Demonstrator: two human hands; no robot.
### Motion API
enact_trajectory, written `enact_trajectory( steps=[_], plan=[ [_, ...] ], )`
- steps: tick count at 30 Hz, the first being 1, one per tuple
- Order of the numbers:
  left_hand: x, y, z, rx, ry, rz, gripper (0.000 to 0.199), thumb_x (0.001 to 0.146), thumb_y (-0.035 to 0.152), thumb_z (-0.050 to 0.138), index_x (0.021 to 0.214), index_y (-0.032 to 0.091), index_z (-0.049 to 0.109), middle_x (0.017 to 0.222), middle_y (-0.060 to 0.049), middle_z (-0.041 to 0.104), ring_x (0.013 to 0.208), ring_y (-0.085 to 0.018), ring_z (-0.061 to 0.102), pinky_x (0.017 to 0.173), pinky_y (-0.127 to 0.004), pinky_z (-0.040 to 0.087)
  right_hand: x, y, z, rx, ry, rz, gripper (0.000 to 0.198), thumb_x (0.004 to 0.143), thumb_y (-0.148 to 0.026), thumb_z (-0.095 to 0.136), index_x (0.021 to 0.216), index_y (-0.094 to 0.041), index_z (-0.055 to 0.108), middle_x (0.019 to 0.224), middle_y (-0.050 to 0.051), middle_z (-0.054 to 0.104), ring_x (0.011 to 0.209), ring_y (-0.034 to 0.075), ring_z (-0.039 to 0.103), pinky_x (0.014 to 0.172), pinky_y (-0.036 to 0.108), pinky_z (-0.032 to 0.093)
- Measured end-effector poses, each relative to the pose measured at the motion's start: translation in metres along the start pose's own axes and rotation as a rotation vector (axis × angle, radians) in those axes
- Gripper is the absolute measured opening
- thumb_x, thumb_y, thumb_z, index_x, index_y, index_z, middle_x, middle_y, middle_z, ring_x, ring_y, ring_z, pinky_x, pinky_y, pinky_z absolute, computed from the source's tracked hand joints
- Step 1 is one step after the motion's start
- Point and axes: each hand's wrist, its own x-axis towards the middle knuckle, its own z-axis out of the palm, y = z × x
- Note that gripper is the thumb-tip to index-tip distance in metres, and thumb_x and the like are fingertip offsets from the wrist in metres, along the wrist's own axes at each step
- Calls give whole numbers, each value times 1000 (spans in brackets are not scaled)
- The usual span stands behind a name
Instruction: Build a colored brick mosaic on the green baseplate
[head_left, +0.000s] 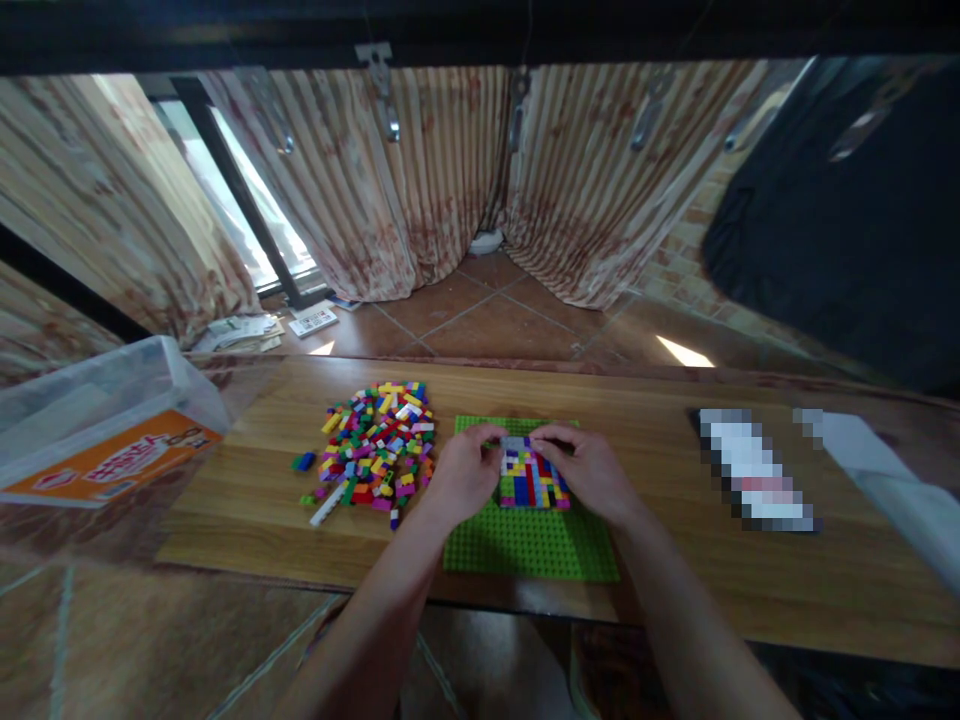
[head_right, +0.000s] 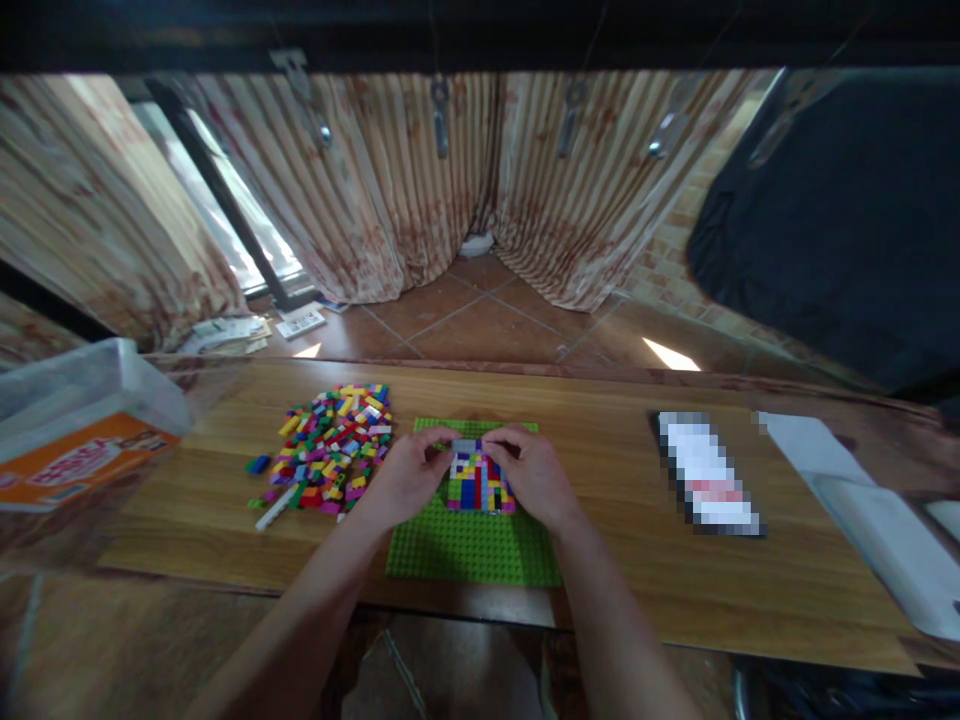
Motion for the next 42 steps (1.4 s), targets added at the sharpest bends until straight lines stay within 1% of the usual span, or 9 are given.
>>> enact_trajectory(
  steps=[4, 8, 17, 22, 27, 29, 33, 37, 42],
  plan=[
    [0, 0, -2, -1, -21, 5, 32, 81, 6, 51, 105, 16, 71, 97, -6, 75, 88, -18, 68, 84, -30, 53, 0, -1, -4, -3, -27, -8, 30, 89, -40, 54, 95, -21, 76, 94, 4, 75, 87, 20, 68, 81, 33, 50],
    [0, -1, -3, -3, -32, 9, 32, 83, 7, 51, 107, 16, 71, 99, -7, 76, 89, -18, 69, 86, -30, 53, 2, -3, -3, 39, 56, 65, 41, 92, -47, 46, 98, -20, 76, 94, 5, 77, 87, 22, 70, 80, 35, 52],
    [4, -12, -23, -62, 49, 57, 27, 81, 9, 55, 101, 14, 73, 99, -9, 75, 90, -19, 68, 87, -31, 53, 5, -9, 10, -88, 96, 61, 36, 84, -47, 55, 76, -19, 76, 69, 1, 72, 64, 18, 63, 63, 29, 47],
    [9, -32, -63, -290, 274, -74, 23, 79, 17, 59, 96, 13, 73, 79, -3, 73, 72, -15, 65, 70, -26, 53, 3, -7, 12, -143, 136, 47, 34, 84, -47, 55, 79, -21, 76, 75, 3, 73, 68, 20, 64, 68, 32, 49],
    [6, -44, -83, -434, 454, -125, 23, 75, 24, 62, 92, 13, 73, 71, 0, 69, 63, -12, 59, 61, -22, 48, -12, -21, 23, -277, 332, -219, 26, 91, -39, 52, 90, -22, 73, 96, 7, 71, 94, 23, 64, 89, 40, 48],
    [5, -44, -82, -431, 463, -115, 22, 74, 24, 62, 91, 13, 74, 72, 0, 68, 64, -12, 59, 61, -21, 47, -23, -33, 34, -281, 298, -336, 21, 93, -35, 54, 92, -25, 72, 97, 6, 71, 94, 22, 64, 89, 39, 49],
    [5, -43, -77, -348, 435, -85, 20, 75, 22, 61, 88, 14, 74, 74, -1, 69, 68, -12, 60, 62, -21, 47, -42, -52, 65, -328, 11, -557, 17, 94, -26, 54, 99, -25, 71, 102, 6, 71, 96, 22, 64, 89, 39, 50],
    [4, -40, -76, -311, 392, -74, 18, 77, 20, 59, 85, 14, 73, 76, -1, 70, 69, -12, 60, 65, -21, 48, -46, -57, 89, -441, -108, -498, 23, 91, -19, 57, 111, -22, 67, 112, 9, 69, 103, 26, 61, 90, 43, 50],
    [1, -34, -77, -253, 338, -88, 16, 78, 19, 58, 82, 13, 73, 72, -1, 69, 67, -12, 60, 63, -21, 46, -41, -57, 97, -560, -176, -445, 27, 87, -15, 61, 113, -19, 66, 109, 11, 69, 100, 28, 60, 87, 43, 51]
  ],
)
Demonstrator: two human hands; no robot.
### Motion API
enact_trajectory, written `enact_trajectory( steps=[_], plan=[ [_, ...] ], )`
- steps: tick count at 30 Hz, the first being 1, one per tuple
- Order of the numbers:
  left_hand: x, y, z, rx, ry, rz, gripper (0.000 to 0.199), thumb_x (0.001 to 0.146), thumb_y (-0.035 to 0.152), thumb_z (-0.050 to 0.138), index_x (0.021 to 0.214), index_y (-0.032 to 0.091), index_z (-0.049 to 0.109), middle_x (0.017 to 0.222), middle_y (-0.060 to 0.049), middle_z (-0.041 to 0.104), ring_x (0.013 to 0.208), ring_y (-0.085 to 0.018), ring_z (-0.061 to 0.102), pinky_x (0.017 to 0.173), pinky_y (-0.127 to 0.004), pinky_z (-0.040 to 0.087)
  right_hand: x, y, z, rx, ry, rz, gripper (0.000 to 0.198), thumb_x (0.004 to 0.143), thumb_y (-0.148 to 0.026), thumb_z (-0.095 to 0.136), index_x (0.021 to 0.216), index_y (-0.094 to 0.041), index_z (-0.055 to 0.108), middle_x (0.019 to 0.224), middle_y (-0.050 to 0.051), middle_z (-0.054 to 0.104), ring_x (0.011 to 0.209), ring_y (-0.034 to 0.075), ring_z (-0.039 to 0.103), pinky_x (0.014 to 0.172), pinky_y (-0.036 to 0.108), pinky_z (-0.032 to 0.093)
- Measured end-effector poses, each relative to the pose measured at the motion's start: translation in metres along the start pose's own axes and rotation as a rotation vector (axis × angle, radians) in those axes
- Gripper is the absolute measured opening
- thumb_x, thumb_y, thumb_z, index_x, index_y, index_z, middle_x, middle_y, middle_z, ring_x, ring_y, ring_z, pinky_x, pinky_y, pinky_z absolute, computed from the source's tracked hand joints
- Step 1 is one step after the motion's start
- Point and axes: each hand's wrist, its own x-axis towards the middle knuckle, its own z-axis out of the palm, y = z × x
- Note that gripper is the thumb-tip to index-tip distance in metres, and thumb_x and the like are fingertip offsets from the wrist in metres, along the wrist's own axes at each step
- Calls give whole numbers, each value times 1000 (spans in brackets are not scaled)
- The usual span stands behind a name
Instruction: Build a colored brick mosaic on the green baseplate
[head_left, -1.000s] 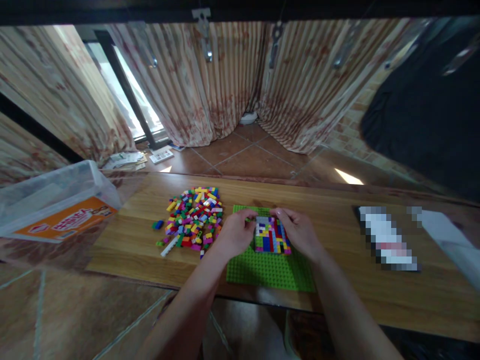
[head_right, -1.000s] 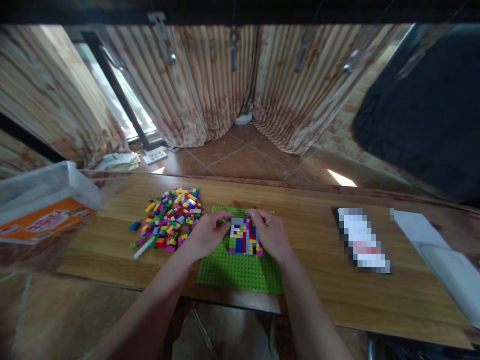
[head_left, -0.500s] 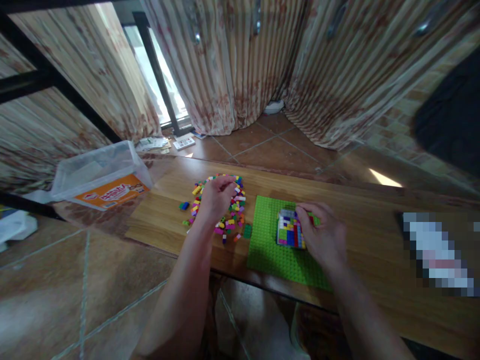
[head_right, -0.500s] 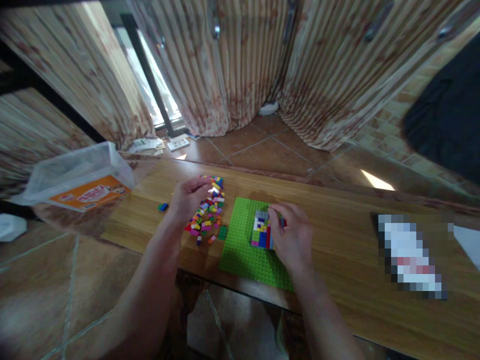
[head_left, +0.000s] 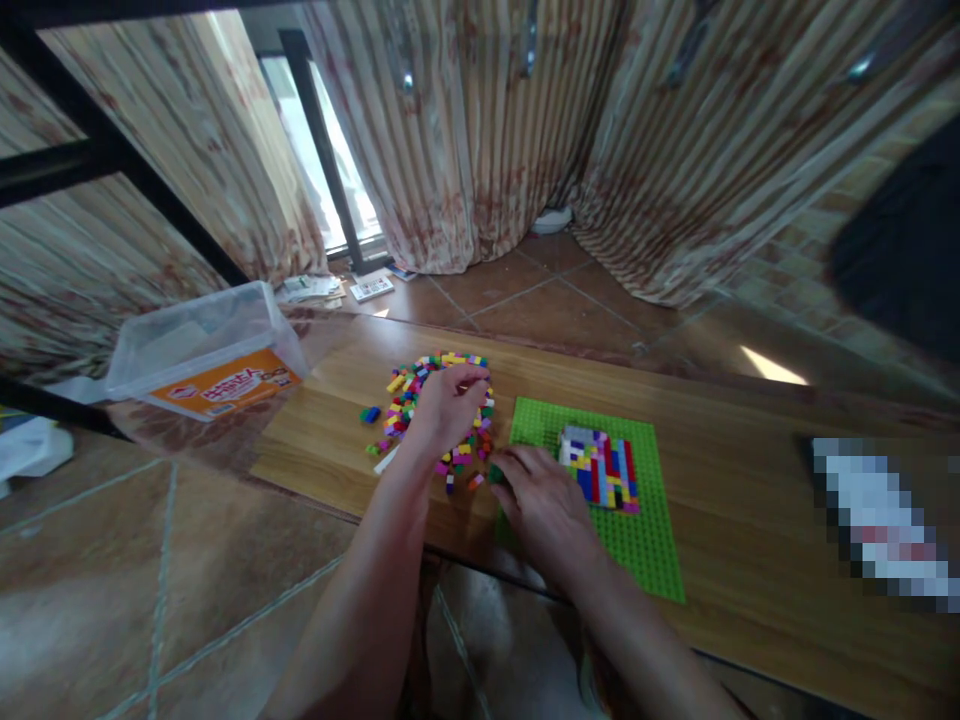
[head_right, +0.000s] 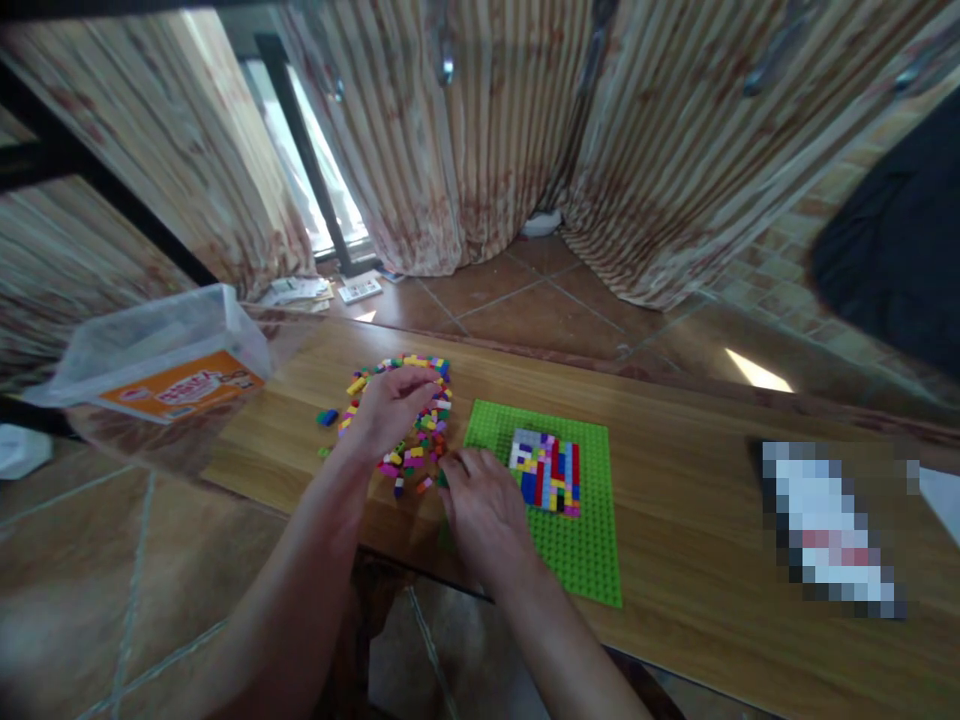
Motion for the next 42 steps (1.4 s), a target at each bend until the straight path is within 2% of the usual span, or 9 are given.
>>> enact_trajectory(
  steps=[5, 10, 13, 16, 19, 23, 31, 36, 42],
  plan=[
    [-1, 5, 3, -8, -22, -41, 19, 77, 18, 60, 89, 13, 74, 75, -2, 71, 68, -13, 62, 64, -22, 48, 0, 0, 0, 44, 45, -5, 27, 88, -15, 60, 114, -20, 67, 110, 9, 70, 100, 26, 62, 88, 41, 52],
    [-3, 7, 4, 3, -51, -24, 22, 77, 22, 61, 93, 13, 74, 75, -3, 72, 69, -15, 63, 64, -23, 48, -5, 9, -16, 194, 255, 15, 24, 92, -24, 57, 115, -24, 66, 111, 7, 69, 105, 23, 63, 92, 39, 52],
    [-4, 8, 6, 28, -58, -26, 22, 77, 21, 62, 94, 13, 74, 74, -2, 72, 67, -15, 62, 62, -23, 48, -10, 27, -34, 222, 360, 142, 28, 90, -31, 61, 117, -25, 65, 109, 7, 69, 103, 23, 63, 91, 39, 52],
    [-5, 8, 8, 45, -80, -25, 22, 77, 21, 61, 94, 13, 74, 74, -3, 71, 66, -14, 61, 62, -24, 47, -17, 53, -51, 212, 406, 341, 32, 88, -39, 62, 116, -23, 66, 105, 7, 68, 93, 22, 65, 86, 39, 53],
    [-3, 3, 12, 12, -116, -11, 23, 79, 23, 60, 95, 13, 73, 77, -3, 71, 68, -15, 62, 64, -25, 49, -27, 77, -62, 169, 431, 455, 36, 88, -46, 59, 112, -22, 69, 98, 7, 68, 83, 21, 64, 78, 37, 53],
    [-1, -1, 15, 32, -122, 6, 22, 79, 23, 59, 94, 14, 72, 80, -4, 72, 70, -15, 64, 66, -25, 50, -36, 92, -64, 115, 404, 518, 37, 88, -51, 57, 103, -21, 73, 92, 6, 68, 71, 18, 62, 67, 33, 50],
    [-7, 10, 20, 124, -177, 84, 21, 82, 22, 54, 89, 16, 74, 77, -3, 71, 71, -15, 63, 65, -24, 47, -32, 94, -58, 80, 248, 608, 35, 82, -48, 63, 102, -22, 74, 95, 5, 70, 72, 19, 64, 69, 33, 48],
    [-6, 6, 21, 117, -197, 112, 22, 84, 23, 53, 90, 16, 73, 82, -3, 73, 75, -16, 64, 68, -24, 48, -32, 98, -60, 152, 250, 589, 33, 79, -48, 65, 97, -22, 75, 88, 5, 70, 69, 19, 63, 68, 33, 49],
    [-6, 4, 20, 142, -209, 124, 22, 84, 23, 53, 89, 16, 73, 82, -3, 73, 76, -16, 65, 70, -25, 49, -32, 102, -59, 250, 276, 595, 30, 81, -45, 60, 96, -23, 74, 88, 5, 71, 74, 20, 65, 72, 34, 51]
  ],
)
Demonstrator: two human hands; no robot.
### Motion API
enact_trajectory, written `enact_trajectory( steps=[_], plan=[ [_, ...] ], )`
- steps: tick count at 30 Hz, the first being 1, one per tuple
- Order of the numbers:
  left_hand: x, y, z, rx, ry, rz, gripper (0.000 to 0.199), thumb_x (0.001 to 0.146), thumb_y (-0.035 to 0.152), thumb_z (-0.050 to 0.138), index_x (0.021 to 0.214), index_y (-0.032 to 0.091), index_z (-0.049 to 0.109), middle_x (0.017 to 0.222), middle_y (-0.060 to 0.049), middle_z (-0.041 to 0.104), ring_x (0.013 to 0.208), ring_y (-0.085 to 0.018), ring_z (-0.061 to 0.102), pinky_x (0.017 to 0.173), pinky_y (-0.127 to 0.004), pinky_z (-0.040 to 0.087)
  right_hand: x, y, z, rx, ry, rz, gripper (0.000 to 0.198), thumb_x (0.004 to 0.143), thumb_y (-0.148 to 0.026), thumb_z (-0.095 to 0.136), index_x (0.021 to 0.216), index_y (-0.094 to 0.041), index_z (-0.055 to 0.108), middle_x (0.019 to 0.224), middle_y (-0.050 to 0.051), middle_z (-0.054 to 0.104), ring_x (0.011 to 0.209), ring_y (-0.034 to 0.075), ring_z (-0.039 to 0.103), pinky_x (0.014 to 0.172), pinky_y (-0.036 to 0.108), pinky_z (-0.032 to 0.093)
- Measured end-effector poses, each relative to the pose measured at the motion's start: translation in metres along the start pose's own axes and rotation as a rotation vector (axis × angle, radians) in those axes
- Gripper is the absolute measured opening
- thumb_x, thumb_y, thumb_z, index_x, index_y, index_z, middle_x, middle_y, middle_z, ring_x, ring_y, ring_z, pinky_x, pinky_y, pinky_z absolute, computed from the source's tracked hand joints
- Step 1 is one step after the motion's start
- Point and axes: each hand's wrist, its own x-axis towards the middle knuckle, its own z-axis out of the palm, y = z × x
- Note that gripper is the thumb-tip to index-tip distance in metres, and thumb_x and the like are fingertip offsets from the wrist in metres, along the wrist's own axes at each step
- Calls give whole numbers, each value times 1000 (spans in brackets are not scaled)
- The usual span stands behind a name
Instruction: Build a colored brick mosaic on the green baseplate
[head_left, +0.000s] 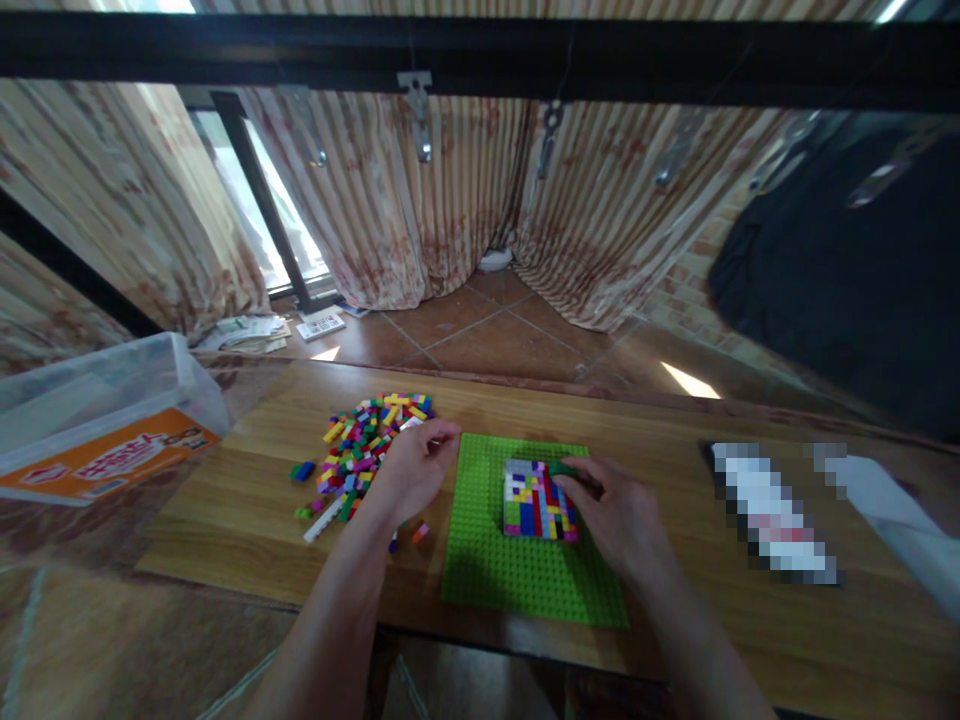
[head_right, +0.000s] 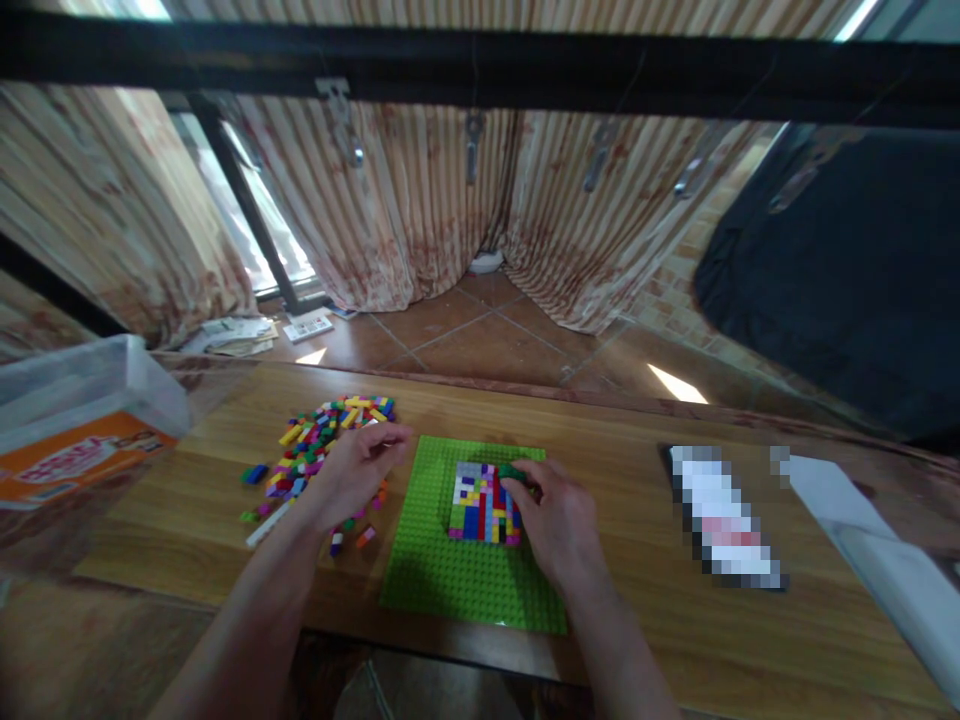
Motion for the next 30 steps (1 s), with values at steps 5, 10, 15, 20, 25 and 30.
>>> enact_trajectory(
  steps=[5, 10, 15, 20, 25, 30],
  plan=[
    [0, 0, -1, 28, 1, 12, 24, 85, 23, 51, 90, 17, 73, 82, -3, 74, 76, -17, 65, 70, -26, 48, 2, 0, 1, 27, -16, 7, 31, 81, -41, 57, 100, -23, 74, 98, 6, 71, 85, 21, 66, 81, 37, 51],
    [0, -1, -1, 37, -9, 29, 24, 85, 22, 50, 89, 17, 73, 82, -3, 74, 77, -17, 66, 71, -26, 48, 5, 0, 0, 49, -77, -25, 30, 84, -41, 55, 101, -24, 73, 102, 6, 68, 87, 21, 65, 82, 37, 51],
    [-1, 0, -1, 41, -13, 7, 23, 83, 21, 51, 89, 16, 73, 81, -3, 74, 75, -17, 65, 68, -25, 48, 8, 0, -1, 95, -117, -36, 26, 84, -38, 56, 100, -24, 72, 104, 5, 69, 90, 20, 65, 83, 36, 51],
    [0, 1, -3, 51, -18, 7, 23, 82, 25, 53, 90, 16, 73, 83, -3, 74, 74, -16, 64, 68, -25, 48, 7, 0, 0, 177, -144, 0, 34, 81, -35, 61, 112, -23, 68, 110, 7, 71, 96, 21, 67, 88, 38, 52],
    [3, 0, -2, 37, -36, 8, 24, 82, 29, 54, 90, 16, 73, 79, -3, 73, 77, -18, 65, 70, -26, 49, 7, 12, -5, 295, -123, 34, 50, 79, -32, 65, 128, -22, 59, 115, 9, 71, 103, 23, 67, 91, 40, 53],
    [4, 4, 7, 27, -67, -10, 25, 79, 33, 58, 89, 15, 72, 85, -6, 75, 78, -19, 67, 73, -29, 51, 9, 23, -12, 321, -134, 120, 33, 90, -25, 48, 115, -18, 68, 103, 10, 75, 90, 21, 71, 82, 38, 56]
  ],
)
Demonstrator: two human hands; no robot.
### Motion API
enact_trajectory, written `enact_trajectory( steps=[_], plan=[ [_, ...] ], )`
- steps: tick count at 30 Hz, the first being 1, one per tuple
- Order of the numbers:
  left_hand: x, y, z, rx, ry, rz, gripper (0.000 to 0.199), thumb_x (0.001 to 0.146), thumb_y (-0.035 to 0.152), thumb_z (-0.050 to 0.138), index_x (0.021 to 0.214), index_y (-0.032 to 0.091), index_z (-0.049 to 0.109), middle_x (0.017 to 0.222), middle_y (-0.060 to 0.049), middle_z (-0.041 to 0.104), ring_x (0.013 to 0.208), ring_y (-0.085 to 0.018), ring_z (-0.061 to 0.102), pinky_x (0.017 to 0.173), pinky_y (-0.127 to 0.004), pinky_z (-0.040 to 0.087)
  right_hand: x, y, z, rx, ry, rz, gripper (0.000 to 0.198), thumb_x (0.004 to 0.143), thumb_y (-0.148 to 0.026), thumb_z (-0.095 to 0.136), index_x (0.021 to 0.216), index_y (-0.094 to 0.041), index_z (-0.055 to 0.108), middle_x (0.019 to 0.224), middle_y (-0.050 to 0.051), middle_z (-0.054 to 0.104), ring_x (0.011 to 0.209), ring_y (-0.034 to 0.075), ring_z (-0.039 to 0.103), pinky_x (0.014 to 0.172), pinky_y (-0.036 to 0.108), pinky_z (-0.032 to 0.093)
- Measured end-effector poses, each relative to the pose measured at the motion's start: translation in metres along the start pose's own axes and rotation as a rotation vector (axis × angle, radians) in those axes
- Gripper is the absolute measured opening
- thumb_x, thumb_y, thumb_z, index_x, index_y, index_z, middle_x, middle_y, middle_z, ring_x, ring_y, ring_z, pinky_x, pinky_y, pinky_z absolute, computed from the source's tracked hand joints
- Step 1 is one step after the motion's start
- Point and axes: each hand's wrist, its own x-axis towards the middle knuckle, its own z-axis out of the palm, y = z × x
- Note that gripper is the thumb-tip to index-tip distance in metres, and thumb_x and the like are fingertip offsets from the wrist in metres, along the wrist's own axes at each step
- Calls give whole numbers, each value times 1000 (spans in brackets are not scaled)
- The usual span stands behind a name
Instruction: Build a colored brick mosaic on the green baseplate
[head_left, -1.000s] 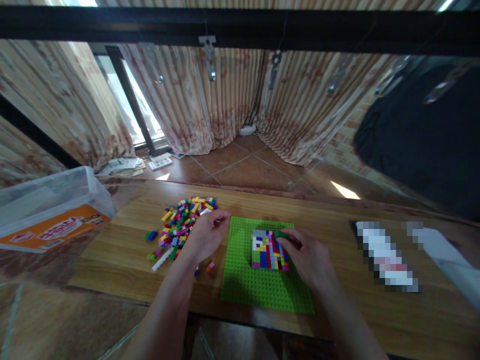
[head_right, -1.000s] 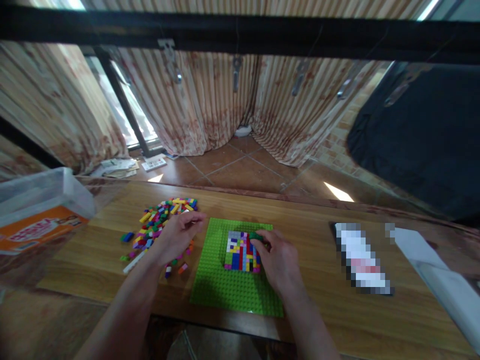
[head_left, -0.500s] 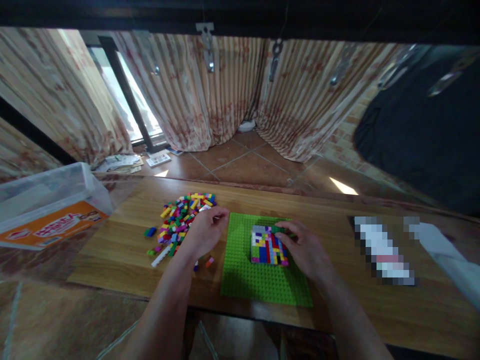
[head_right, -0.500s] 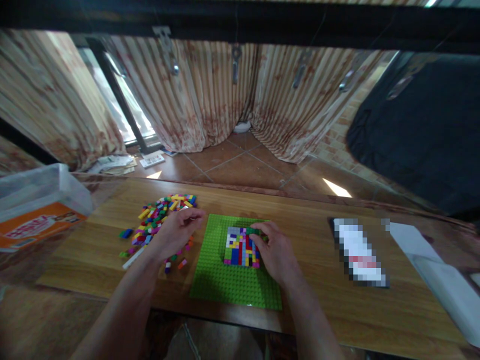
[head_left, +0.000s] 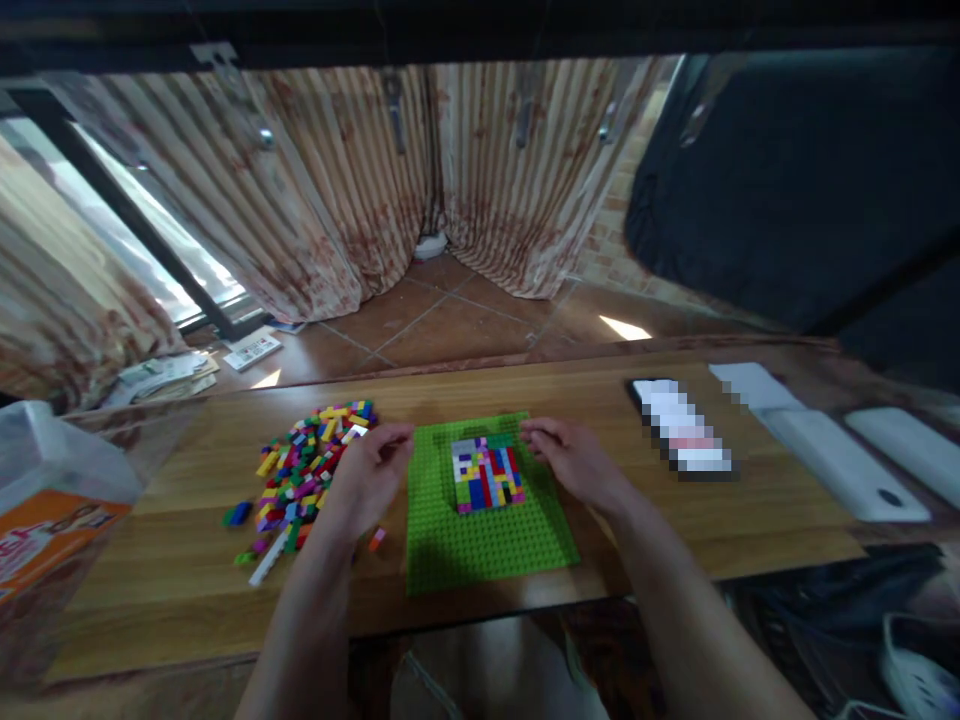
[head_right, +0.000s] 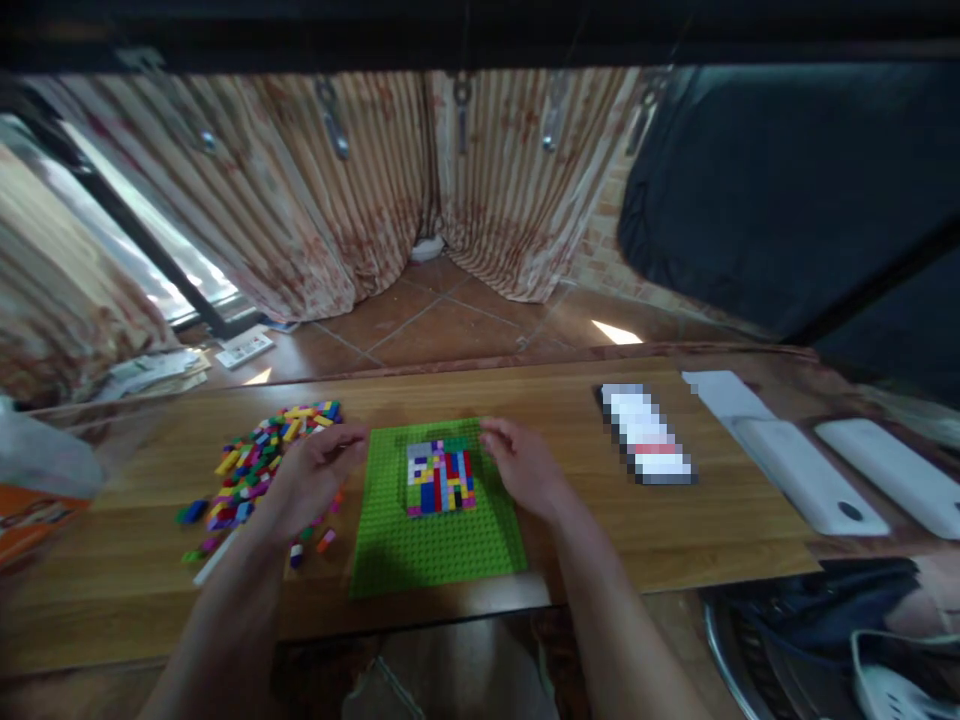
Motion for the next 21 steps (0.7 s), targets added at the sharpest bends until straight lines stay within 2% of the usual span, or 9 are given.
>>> enact_trajectory(
  steps=[5, 10, 15, 21],
  plan=[
    [1, 6, 13, 22, -29, 3, 29, 80, 35, 58, 97, 14, 71, 92, -8, 75, 82, -20, 69, 78, -33, 53, -1, -6, -5, -125, -37, 2, 31, 88, -16, 47, 103, -19, 75, 97, 8, 77, 89, 21, 70, 82, 36, 55],
    [4, 3, 25, 51, -31, -11, 35, 79, 38, 60, 103, 14, 69, 103, -11, 75, 90, -23, 70, 83, -37, 54, -7, -25, -11, -264, -109, -56, 32, 89, -14, 48, 104, -18, 75, 112, 9, 74, 106, 22, 66, 93, 35, 49],
    [2, 8, 36, 98, -45, 68, 39, 82, 38, 59, 112, 15, 67, 112, -12, 72, 99, -24, 69, 93, -41, 53, -12, -35, -12, -338, -235, -151, 29, 89, -11, 47, 96, -18, 74, 102, 8, 73, 96, 20, 66, 84, 31, 47],
    [1, 15, 48, 138, -72, 112, 36, 85, 35, 58, 114, 17, 67, 112, -10, 72, 105, -23, 67, 95, -40, 52, -15, -27, -9, -345, -190, -165, 31, 88, -10, 47, 104, -18, 72, 112, 10, 71, 105, 21, 63, 94, 34, 45]
  ],
)
